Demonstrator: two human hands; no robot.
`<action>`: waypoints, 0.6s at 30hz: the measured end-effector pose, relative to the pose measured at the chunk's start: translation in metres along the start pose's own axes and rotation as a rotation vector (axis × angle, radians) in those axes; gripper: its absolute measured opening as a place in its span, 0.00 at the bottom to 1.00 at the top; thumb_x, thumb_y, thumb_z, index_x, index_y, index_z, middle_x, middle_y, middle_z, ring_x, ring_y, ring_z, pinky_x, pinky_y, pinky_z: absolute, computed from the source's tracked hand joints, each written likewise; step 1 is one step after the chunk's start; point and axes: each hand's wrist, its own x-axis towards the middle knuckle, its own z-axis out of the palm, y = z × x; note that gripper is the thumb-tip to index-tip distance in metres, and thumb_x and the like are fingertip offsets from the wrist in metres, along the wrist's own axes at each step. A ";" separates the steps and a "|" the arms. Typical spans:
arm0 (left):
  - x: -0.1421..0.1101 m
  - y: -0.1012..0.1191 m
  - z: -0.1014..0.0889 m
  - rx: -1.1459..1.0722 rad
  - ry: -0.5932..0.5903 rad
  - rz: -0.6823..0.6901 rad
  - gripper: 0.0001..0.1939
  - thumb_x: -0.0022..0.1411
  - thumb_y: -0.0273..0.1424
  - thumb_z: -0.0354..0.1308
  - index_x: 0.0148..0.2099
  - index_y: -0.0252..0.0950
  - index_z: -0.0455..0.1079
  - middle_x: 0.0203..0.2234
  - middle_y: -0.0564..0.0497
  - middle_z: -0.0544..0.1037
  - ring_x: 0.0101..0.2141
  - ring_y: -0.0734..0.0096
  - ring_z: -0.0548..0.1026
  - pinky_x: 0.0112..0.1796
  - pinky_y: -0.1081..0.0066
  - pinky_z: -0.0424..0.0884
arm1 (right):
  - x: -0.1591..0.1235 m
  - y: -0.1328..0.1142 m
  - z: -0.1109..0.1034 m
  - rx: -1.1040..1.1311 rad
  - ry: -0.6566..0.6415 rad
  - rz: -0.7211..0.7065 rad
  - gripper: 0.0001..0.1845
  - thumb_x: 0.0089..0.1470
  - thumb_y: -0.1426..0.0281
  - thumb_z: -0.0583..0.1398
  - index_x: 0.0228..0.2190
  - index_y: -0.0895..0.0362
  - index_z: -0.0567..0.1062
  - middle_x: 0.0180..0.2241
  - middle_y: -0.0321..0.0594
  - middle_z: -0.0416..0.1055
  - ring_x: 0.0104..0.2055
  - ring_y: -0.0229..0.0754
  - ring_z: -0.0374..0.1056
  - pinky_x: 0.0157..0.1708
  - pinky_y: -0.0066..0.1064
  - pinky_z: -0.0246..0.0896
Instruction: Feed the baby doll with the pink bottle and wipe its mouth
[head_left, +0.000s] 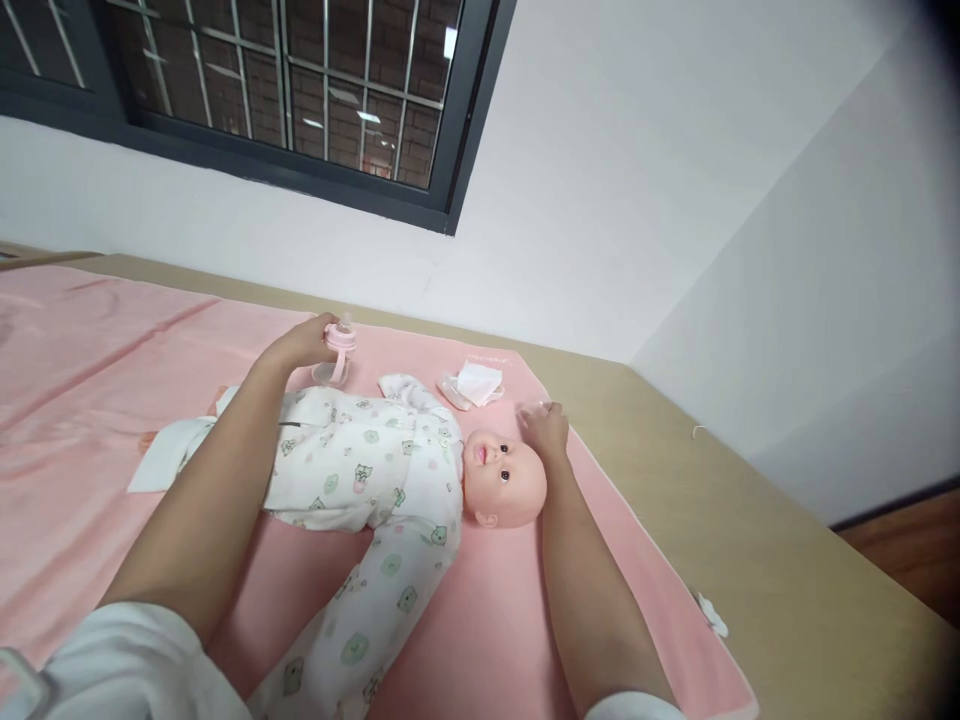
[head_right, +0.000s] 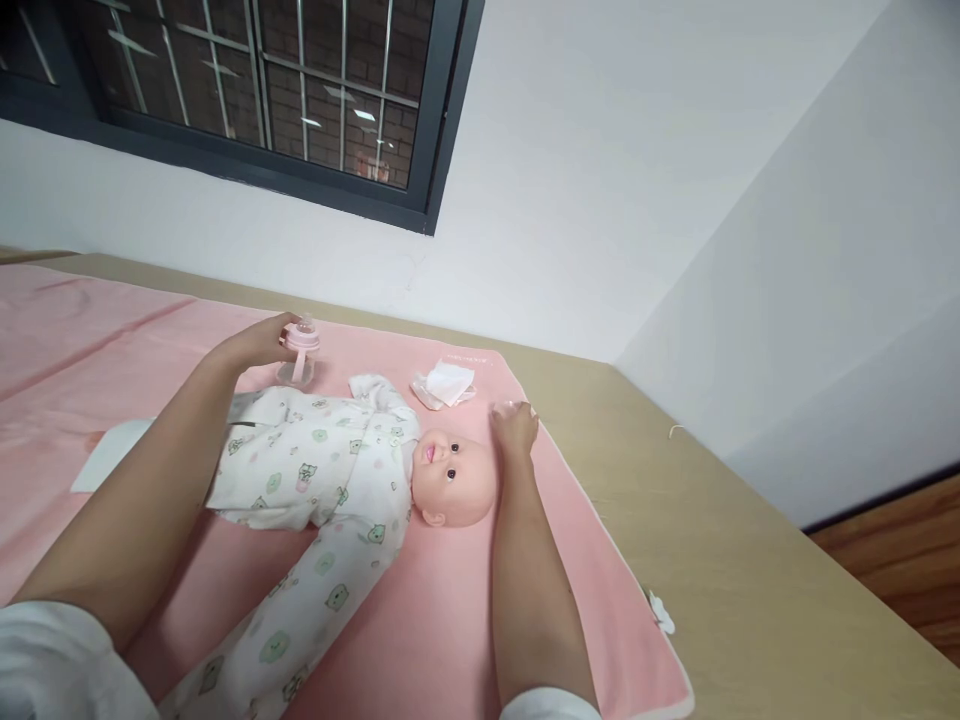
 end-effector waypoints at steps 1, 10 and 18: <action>0.000 -0.002 0.000 0.020 0.011 -0.020 0.34 0.44 0.31 0.61 0.56 0.34 0.62 0.47 0.43 0.75 0.46 0.55 0.75 0.41 0.68 0.70 | 0.000 0.005 0.003 -0.052 0.000 0.021 0.26 0.49 0.62 0.61 0.48 0.62 0.68 0.51 0.56 0.70 0.60 0.58 0.60 0.56 0.44 0.56; 0.003 -0.007 0.009 0.176 -0.001 -0.133 0.35 0.45 0.25 0.60 0.58 0.32 0.58 0.46 0.39 0.76 0.46 0.54 0.76 0.39 0.69 0.69 | -0.001 0.006 0.008 -0.135 0.010 0.104 0.35 0.49 0.62 0.62 0.56 0.64 0.64 0.56 0.56 0.68 0.63 0.58 0.56 0.62 0.47 0.48; 0.000 -0.008 0.011 0.209 -0.039 -0.150 0.35 0.43 0.25 0.59 0.56 0.31 0.59 0.46 0.39 0.76 0.45 0.53 0.76 0.38 0.69 0.69 | -0.002 0.005 0.006 -0.060 0.015 0.131 0.38 0.54 0.55 0.59 0.59 0.63 0.60 0.56 0.54 0.67 0.62 0.55 0.59 0.63 0.45 0.45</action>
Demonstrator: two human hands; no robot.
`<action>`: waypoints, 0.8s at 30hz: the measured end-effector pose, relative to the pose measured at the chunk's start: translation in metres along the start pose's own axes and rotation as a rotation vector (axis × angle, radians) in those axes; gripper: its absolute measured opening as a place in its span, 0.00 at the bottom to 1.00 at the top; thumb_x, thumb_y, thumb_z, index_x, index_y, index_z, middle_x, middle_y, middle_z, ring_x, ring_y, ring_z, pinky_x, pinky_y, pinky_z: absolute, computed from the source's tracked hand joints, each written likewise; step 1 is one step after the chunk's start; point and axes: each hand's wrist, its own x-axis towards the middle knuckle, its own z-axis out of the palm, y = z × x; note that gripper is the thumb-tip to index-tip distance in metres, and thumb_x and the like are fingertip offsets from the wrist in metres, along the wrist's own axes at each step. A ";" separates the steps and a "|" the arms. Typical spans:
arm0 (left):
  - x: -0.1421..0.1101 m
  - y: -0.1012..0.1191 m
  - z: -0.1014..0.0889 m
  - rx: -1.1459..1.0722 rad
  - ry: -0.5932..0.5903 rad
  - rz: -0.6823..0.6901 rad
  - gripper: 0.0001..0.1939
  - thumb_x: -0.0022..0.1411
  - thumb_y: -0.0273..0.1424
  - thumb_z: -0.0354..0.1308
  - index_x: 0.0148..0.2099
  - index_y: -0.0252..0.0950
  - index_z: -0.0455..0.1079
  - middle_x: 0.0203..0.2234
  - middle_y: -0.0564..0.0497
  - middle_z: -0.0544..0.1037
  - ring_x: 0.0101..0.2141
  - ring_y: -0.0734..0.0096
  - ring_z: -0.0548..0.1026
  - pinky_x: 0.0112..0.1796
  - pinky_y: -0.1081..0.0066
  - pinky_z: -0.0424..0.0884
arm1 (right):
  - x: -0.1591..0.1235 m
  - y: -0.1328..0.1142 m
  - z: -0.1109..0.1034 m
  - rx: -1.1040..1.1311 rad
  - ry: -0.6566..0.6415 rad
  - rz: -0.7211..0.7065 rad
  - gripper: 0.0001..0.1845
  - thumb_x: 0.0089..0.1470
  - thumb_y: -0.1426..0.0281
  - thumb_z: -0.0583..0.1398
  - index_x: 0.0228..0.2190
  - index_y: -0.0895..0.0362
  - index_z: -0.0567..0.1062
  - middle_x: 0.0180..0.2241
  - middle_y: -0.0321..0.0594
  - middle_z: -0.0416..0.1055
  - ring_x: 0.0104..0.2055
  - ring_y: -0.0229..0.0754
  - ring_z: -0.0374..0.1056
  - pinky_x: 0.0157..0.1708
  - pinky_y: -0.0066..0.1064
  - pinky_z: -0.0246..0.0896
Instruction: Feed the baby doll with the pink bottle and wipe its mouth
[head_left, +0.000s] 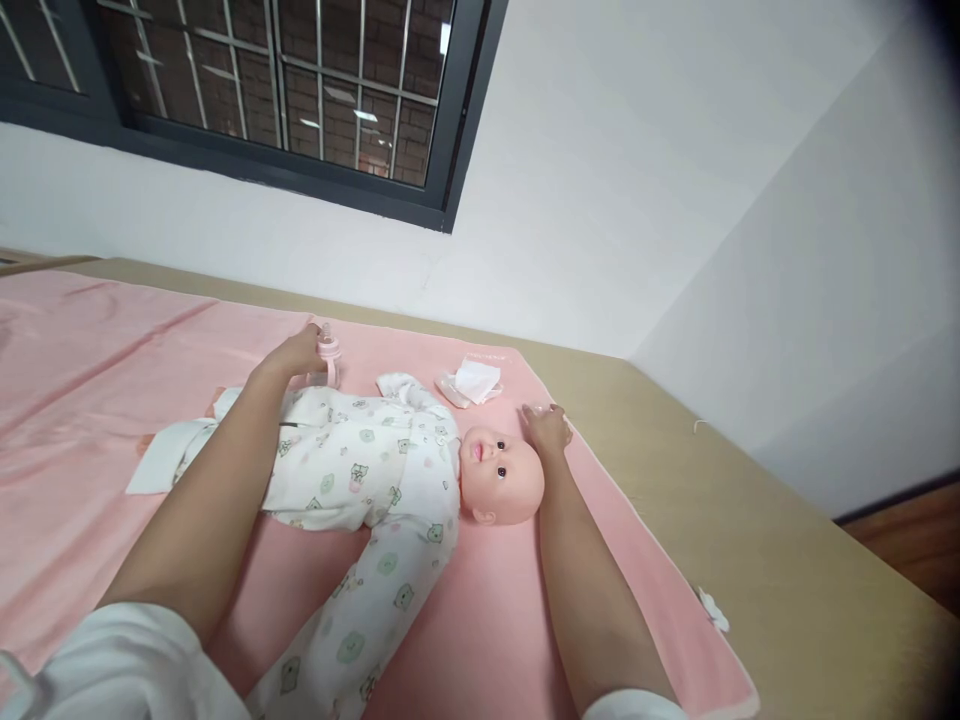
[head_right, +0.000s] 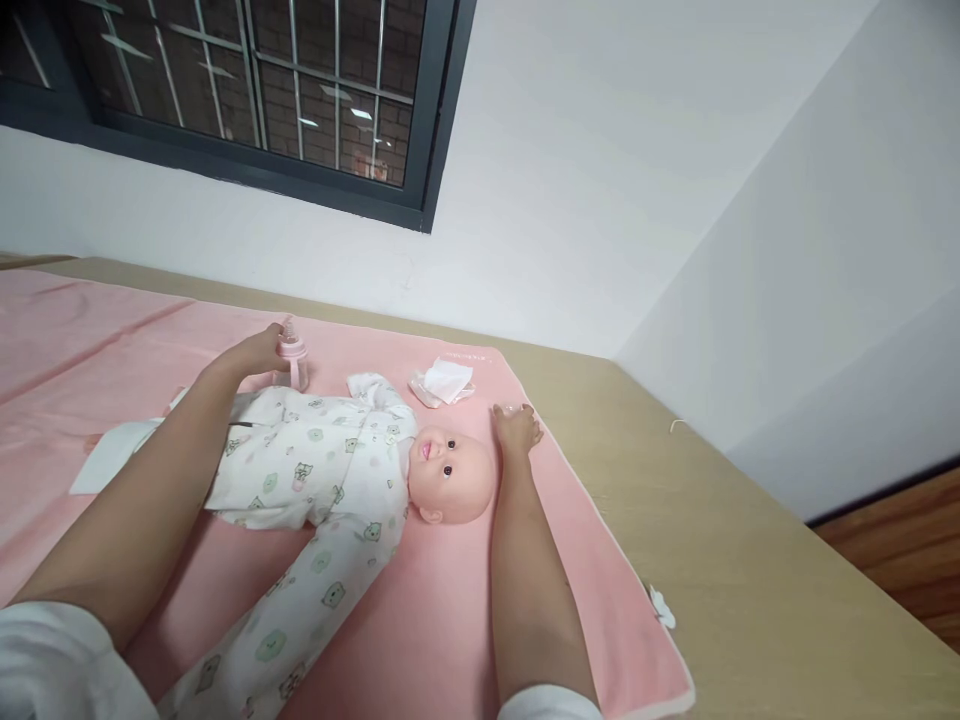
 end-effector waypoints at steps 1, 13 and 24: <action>0.000 -0.001 0.000 -0.001 -0.007 0.002 0.35 0.43 0.25 0.59 0.56 0.31 0.59 0.45 0.39 0.76 0.44 0.53 0.76 0.37 0.69 0.69 | 0.000 0.000 0.000 0.006 -0.002 0.001 0.38 0.54 0.55 0.59 0.59 0.63 0.60 0.57 0.54 0.67 0.63 0.56 0.59 0.63 0.45 0.45; 0.003 -0.002 -0.004 -0.005 -0.031 0.024 0.45 0.38 0.25 0.62 0.61 0.31 0.56 0.41 0.43 0.78 0.44 0.54 0.76 0.38 0.70 0.69 | -0.004 -0.002 -0.002 0.065 0.008 -0.005 0.39 0.52 0.53 0.60 0.58 0.59 0.59 0.56 0.57 0.67 0.63 0.54 0.58 0.64 0.48 0.41; -0.034 0.024 -0.045 0.066 0.026 -0.133 0.54 0.50 0.22 0.63 0.71 0.22 0.34 0.53 0.24 0.70 0.51 0.37 0.71 0.44 0.57 0.69 | -0.010 -0.003 -0.003 0.168 0.028 -0.056 0.46 0.49 0.54 0.63 0.60 0.67 0.56 0.56 0.66 0.64 0.63 0.60 0.55 0.62 0.46 0.39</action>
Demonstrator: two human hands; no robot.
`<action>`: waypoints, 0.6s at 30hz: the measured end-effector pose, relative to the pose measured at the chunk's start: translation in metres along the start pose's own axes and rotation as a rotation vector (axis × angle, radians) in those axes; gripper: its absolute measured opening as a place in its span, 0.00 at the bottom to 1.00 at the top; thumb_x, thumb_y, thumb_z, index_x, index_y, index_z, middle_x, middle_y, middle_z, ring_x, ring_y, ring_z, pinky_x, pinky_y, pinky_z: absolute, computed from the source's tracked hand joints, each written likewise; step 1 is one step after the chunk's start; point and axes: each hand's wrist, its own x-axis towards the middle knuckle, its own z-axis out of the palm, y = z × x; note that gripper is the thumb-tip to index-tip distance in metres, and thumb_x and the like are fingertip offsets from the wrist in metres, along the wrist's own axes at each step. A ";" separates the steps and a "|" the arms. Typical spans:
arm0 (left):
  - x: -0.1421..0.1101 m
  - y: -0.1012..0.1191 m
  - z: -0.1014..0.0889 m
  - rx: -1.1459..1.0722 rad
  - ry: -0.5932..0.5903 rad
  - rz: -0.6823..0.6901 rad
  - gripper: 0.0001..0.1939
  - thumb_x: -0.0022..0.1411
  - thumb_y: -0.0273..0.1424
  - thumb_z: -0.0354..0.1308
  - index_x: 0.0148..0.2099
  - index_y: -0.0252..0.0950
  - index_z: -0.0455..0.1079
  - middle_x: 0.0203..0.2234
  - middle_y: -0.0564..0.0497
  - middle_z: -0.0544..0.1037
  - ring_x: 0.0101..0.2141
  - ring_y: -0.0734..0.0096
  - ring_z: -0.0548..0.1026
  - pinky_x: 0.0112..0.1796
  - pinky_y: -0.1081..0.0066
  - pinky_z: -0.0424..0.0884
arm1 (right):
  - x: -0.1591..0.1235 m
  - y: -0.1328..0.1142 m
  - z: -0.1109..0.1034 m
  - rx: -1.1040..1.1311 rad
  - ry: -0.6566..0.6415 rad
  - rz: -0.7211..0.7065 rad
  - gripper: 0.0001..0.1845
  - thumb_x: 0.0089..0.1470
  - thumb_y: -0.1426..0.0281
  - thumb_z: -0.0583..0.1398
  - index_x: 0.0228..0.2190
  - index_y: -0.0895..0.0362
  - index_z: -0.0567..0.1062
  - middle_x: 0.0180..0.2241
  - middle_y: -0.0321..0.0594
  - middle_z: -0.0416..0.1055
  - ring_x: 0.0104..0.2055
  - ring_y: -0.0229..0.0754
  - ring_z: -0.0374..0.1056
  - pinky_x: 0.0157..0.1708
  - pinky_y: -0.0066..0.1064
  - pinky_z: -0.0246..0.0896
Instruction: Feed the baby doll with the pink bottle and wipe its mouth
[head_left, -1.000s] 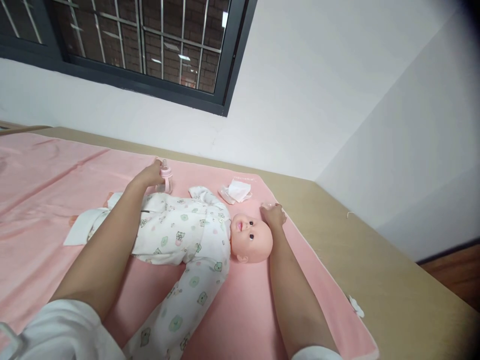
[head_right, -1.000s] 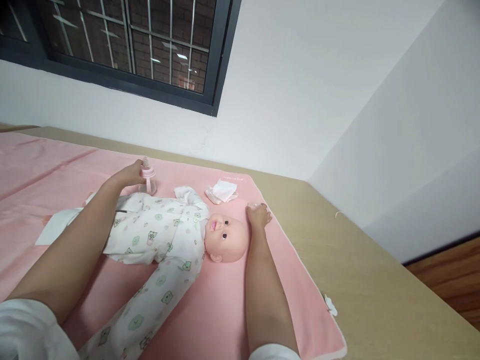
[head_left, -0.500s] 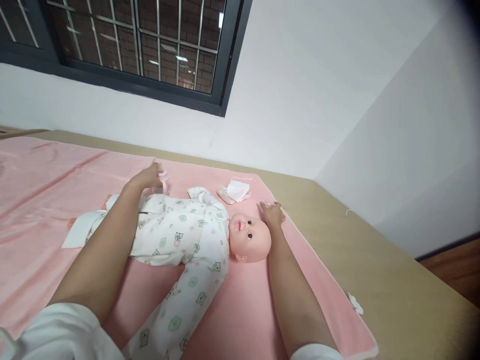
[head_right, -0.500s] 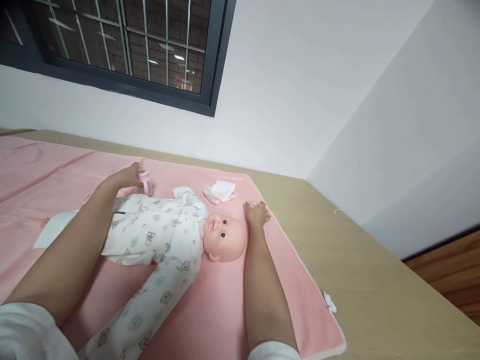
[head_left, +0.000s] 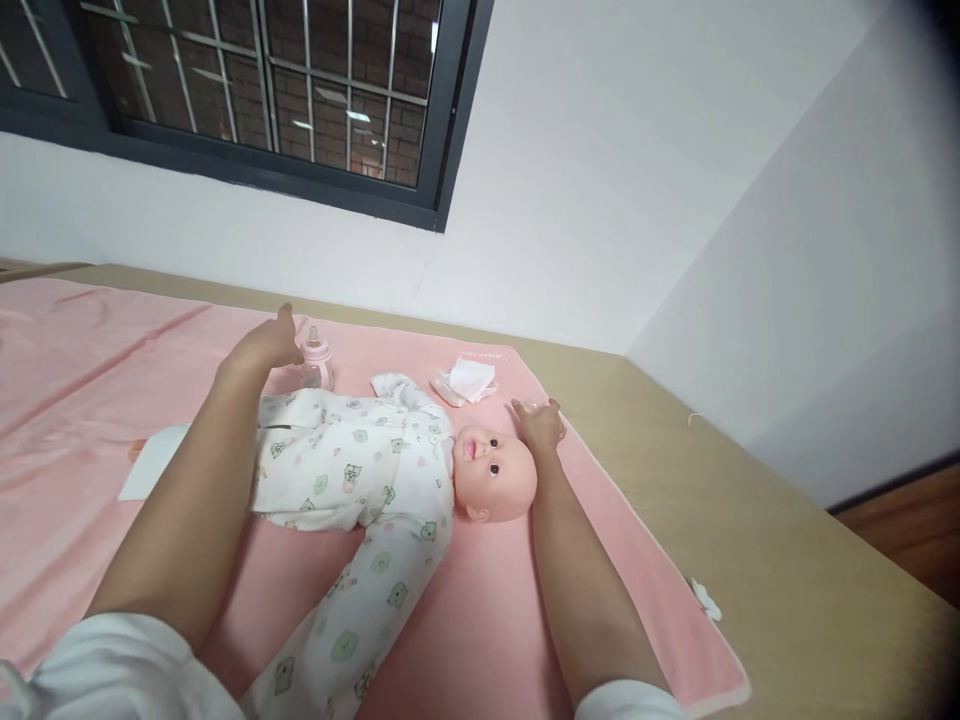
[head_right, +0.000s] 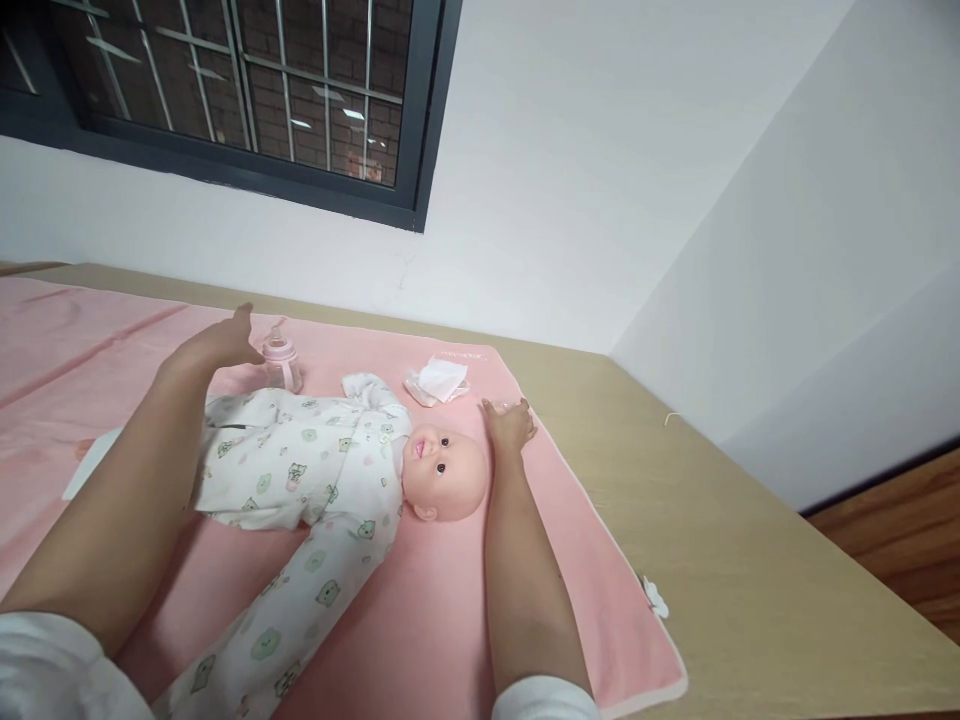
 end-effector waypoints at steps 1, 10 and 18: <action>-0.006 0.004 -0.006 0.003 0.037 -0.003 0.53 0.53 0.24 0.63 0.71 0.24 0.33 0.56 0.23 0.66 0.54 0.36 0.69 0.46 0.55 0.68 | -0.001 -0.001 0.000 0.006 0.008 -0.003 0.46 0.50 0.53 0.62 0.60 0.67 0.56 0.57 0.66 0.63 0.64 0.61 0.53 0.62 0.47 0.39; -0.064 0.084 0.006 -0.181 0.045 0.661 0.29 0.64 0.39 0.55 0.65 0.41 0.58 0.55 0.45 0.72 0.53 0.57 0.71 0.51 0.66 0.66 | -0.008 -0.006 0.003 0.155 0.325 -0.296 0.24 0.61 0.63 0.47 0.52 0.65 0.66 0.55 0.56 0.65 0.62 0.50 0.55 0.62 0.38 0.45; -0.058 0.174 0.064 0.046 -0.705 0.923 0.25 0.59 0.32 0.51 0.58 0.38 0.68 0.54 0.44 0.73 0.50 0.57 0.71 0.50 0.65 0.64 | -0.025 -0.014 0.011 0.250 -0.068 -0.503 0.24 0.64 0.57 0.42 0.31 0.55 0.71 0.25 0.37 0.74 0.30 0.40 0.69 0.33 0.28 0.56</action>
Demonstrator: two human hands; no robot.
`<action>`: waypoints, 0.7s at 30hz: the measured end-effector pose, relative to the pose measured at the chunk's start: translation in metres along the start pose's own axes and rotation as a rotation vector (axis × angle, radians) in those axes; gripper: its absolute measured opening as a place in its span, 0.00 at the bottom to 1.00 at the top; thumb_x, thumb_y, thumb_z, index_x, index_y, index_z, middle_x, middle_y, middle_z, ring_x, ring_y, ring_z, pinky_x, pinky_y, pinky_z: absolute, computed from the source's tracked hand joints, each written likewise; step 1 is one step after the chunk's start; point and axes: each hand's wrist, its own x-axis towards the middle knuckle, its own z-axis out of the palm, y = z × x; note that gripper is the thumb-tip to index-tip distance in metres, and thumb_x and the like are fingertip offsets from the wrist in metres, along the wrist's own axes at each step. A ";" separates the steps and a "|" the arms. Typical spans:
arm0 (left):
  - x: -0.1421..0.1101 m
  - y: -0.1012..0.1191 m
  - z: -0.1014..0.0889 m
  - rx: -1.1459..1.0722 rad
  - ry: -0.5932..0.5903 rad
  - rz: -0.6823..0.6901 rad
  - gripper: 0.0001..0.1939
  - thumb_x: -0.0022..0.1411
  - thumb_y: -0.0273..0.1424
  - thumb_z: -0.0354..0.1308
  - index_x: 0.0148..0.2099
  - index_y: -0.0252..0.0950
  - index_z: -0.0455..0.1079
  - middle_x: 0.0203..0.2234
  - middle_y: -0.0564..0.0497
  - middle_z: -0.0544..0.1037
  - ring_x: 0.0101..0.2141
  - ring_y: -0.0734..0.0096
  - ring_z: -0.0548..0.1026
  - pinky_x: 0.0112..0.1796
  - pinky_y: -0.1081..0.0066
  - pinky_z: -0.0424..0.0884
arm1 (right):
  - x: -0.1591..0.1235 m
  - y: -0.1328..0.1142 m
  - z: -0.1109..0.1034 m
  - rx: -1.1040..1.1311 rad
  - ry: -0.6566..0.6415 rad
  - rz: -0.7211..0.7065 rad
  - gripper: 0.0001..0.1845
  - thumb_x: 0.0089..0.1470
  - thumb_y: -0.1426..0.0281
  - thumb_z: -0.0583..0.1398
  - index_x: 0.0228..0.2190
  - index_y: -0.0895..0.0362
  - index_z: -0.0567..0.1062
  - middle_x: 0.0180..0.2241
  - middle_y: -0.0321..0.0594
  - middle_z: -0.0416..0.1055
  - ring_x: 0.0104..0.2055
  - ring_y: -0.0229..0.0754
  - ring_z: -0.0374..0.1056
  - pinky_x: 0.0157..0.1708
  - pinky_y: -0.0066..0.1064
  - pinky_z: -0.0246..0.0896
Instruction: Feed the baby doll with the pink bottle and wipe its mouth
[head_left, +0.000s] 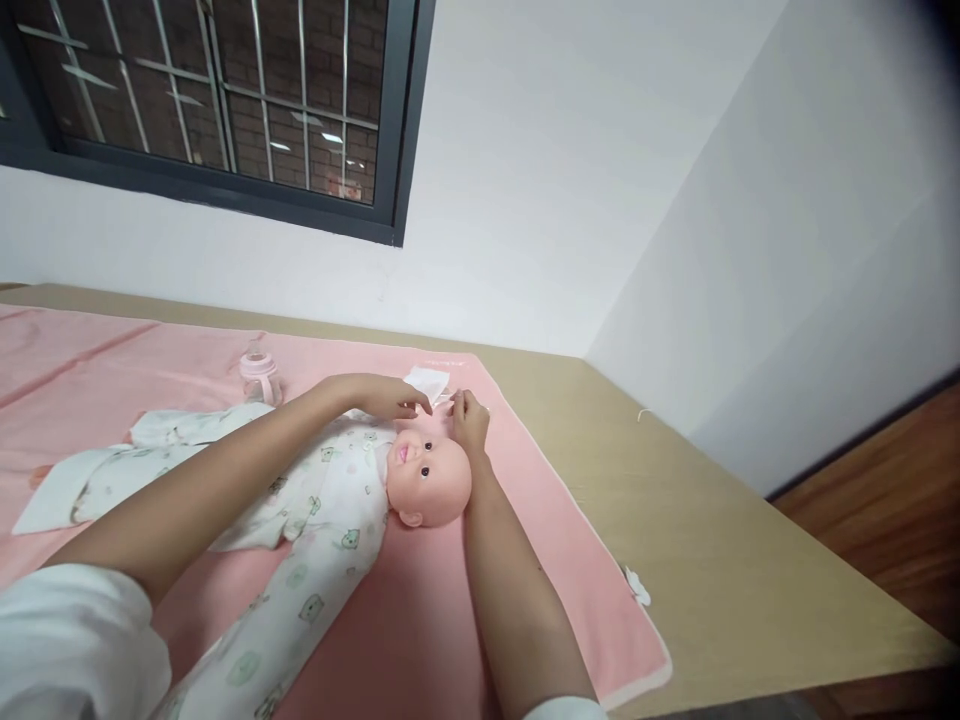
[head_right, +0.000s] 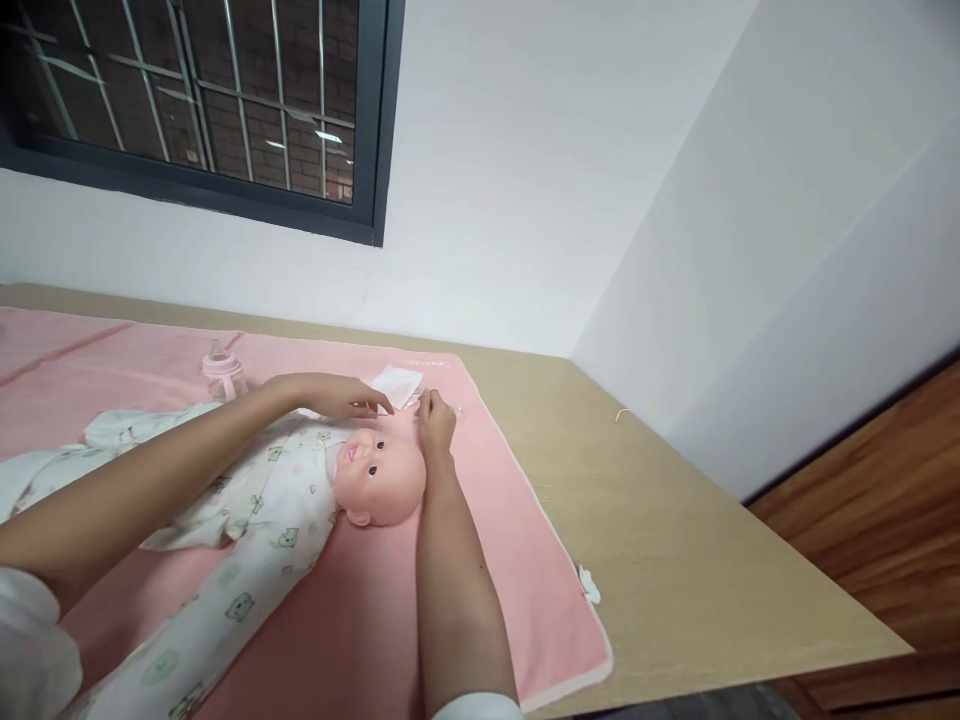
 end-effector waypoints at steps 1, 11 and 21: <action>0.011 0.000 0.002 -0.036 -0.041 -0.009 0.24 0.59 0.34 0.51 0.57 0.38 0.69 0.53 0.44 0.74 0.49 0.57 0.72 0.49 0.66 0.65 | -0.001 -0.002 0.002 0.010 -0.028 -0.014 0.24 0.64 0.57 0.43 0.31 0.54 0.71 0.24 0.37 0.74 0.29 0.40 0.69 0.33 0.28 0.55; 0.053 0.005 0.025 -0.273 -0.295 -0.161 0.21 0.53 0.45 0.53 0.41 0.36 0.74 0.38 0.45 0.79 0.43 0.54 0.74 0.46 0.61 0.70 | -0.003 -0.007 0.013 0.058 -0.216 -0.059 0.23 0.64 0.57 0.45 0.28 0.54 0.72 0.26 0.36 0.75 0.30 0.39 0.67 0.30 0.27 0.52; 0.059 0.002 0.034 -0.289 -0.136 -0.126 0.17 0.50 0.46 0.55 0.33 0.37 0.68 0.31 0.49 0.76 0.43 0.53 0.71 0.55 0.56 0.60 | -0.008 -0.015 0.019 0.265 -0.381 -0.040 0.23 0.60 0.54 0.49 0.22 0.56 0.68 0.22 0.35 0.69 0.28 0.38 0.63 0.27 0.28 0.53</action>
